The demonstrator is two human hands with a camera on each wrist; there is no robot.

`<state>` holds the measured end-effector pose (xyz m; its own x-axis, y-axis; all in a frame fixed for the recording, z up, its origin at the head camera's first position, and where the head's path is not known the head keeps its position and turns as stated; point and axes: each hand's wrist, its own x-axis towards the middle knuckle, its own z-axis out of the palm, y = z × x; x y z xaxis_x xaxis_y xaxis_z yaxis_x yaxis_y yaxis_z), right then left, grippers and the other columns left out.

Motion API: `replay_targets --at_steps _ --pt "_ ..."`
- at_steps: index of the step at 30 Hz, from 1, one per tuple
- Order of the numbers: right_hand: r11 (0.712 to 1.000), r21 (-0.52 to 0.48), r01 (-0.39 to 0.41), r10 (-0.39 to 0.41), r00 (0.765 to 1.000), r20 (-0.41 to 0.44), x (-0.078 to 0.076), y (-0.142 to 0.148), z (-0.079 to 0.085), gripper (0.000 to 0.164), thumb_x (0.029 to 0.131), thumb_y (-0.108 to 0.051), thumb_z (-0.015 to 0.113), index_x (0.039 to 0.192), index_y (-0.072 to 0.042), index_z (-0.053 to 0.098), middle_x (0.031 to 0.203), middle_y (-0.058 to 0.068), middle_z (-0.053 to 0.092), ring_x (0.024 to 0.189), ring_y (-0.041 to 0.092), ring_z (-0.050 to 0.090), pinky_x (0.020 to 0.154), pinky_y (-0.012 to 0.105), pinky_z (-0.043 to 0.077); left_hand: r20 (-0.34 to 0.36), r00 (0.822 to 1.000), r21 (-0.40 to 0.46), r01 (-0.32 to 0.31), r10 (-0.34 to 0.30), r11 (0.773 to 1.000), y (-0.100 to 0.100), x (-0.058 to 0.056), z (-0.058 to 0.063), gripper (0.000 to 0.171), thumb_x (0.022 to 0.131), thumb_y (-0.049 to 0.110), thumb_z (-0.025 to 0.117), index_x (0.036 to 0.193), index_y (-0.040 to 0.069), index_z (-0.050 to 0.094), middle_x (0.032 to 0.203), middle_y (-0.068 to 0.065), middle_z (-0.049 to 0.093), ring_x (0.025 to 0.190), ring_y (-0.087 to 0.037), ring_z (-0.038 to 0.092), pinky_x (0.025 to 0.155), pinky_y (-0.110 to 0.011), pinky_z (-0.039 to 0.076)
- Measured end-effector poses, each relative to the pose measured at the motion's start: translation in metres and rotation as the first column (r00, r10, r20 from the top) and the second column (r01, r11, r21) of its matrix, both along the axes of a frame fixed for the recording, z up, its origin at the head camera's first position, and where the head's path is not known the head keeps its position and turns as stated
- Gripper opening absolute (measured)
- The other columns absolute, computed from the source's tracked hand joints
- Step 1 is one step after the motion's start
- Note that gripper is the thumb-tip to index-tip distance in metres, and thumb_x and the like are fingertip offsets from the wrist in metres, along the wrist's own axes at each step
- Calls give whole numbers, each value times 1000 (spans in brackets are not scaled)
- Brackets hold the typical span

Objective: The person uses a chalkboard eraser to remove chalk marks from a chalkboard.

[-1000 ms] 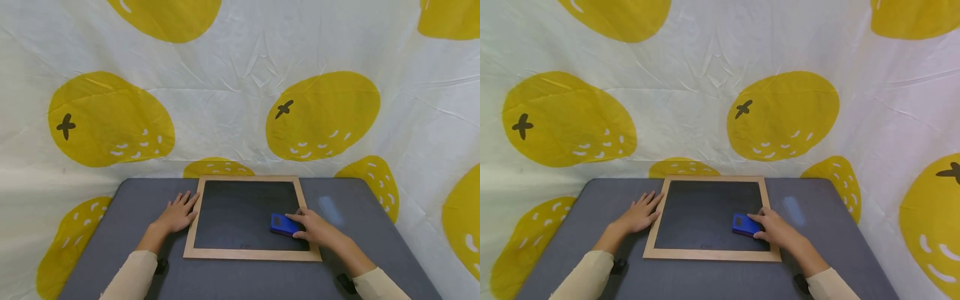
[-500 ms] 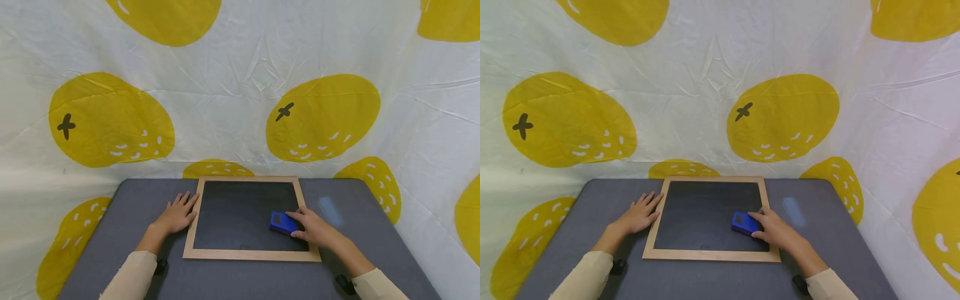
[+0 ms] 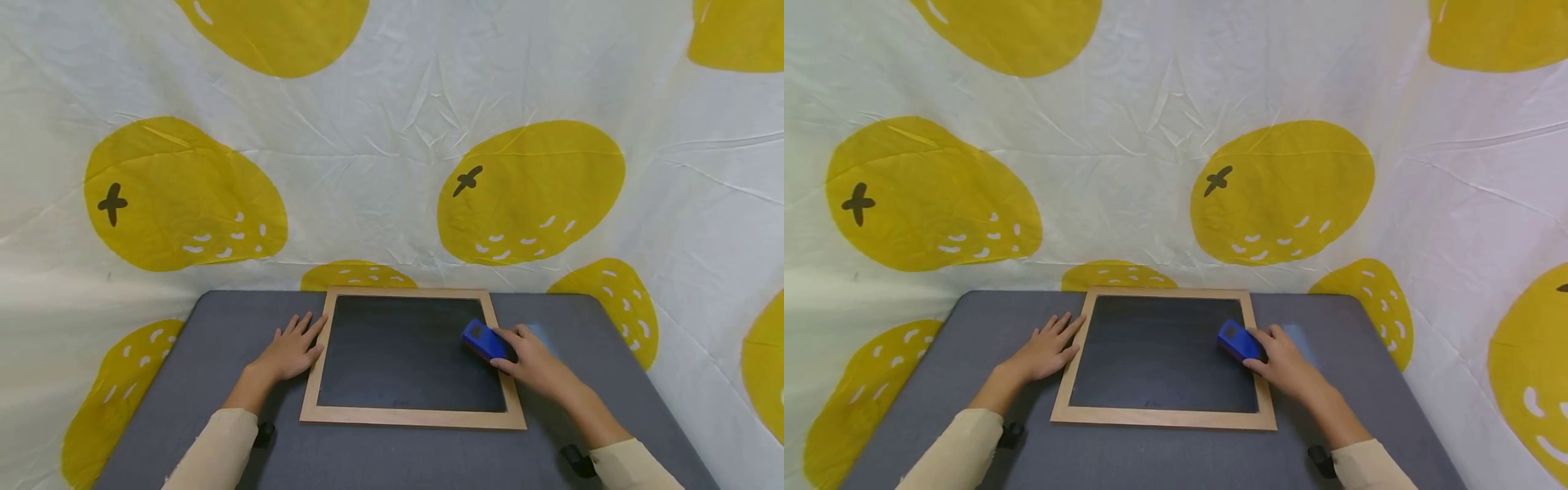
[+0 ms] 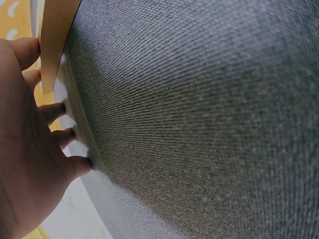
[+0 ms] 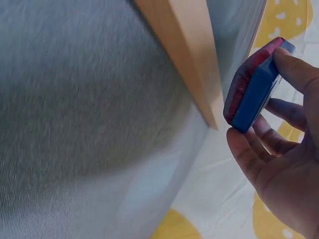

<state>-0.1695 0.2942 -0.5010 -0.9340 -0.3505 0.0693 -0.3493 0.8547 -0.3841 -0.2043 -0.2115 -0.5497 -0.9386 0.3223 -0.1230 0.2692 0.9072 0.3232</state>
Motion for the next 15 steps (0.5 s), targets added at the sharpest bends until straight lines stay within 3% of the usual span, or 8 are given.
replay_targets --at_steps 5,9,15 --pt "998 23 57 -55 996 -68 -3 14 2 64 90 -28 81 140 5 59 113 23 59 89 28 58 75 47 54 -2 1000 -3 0 0 1000 0 0 0 65 110 47 41 167 22 22 171 -22 19 155 -53 15 114 -81 16" --pt "993 26 112 -109 989 -97 -6 26 3 65 90 -29 82 139 7 58 112 26 59 88 30 59 73 48 54 -4 1000 -8 1 -1 1000 0 0 0 65 110 48 40 167 22 22 171 -23 19 155 -53 15 114 -81 16" --pt "976 20 215 -213 974 -79 -11 46 5 69 93 -31 79 140 12 53 114 34 55 86 37 58 69 51 53 2 1000 -8 0 0 1000 0 -1 -1 66 110 49 40 167 22 21 171 -23 19 156 -53 14 114 -81 16"
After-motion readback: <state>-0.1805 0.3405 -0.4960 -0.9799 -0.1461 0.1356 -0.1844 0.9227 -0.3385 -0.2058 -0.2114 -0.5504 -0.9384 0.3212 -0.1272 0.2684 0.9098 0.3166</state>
